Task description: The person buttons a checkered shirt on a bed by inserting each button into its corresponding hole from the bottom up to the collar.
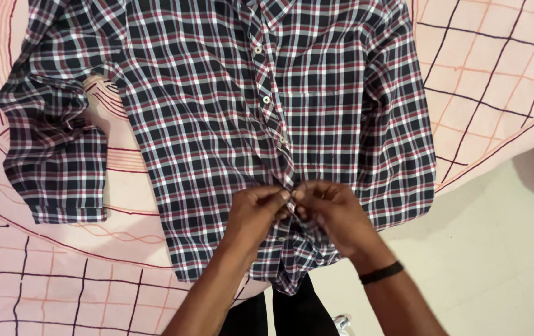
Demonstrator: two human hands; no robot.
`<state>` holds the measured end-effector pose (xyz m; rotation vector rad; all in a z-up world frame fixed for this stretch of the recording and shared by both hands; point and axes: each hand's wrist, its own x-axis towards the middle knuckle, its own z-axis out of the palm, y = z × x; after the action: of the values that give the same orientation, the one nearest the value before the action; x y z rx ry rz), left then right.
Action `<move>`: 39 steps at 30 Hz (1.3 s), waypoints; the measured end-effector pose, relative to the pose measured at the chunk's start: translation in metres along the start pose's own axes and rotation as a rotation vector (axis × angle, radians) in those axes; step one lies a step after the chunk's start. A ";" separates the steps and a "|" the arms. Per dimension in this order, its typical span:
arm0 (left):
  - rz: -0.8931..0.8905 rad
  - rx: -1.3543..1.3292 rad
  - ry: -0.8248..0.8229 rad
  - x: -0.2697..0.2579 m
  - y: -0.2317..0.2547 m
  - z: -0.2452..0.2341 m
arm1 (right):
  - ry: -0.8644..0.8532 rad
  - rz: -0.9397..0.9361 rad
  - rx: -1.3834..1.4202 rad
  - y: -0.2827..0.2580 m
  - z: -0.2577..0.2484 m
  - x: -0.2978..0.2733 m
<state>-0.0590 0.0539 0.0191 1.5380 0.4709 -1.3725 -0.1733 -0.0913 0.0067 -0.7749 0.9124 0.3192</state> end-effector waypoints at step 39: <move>0.260 0.451 0.158 -0.073 -0.028 -0.015 | 0.605 -0.289 -0.408 0.052 0.067 -0.077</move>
<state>-0.0939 0.1014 0.0724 2.0051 0.0453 -1.2078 -0.2078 -0.0017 0.0693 -1.4098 1.2982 0.0032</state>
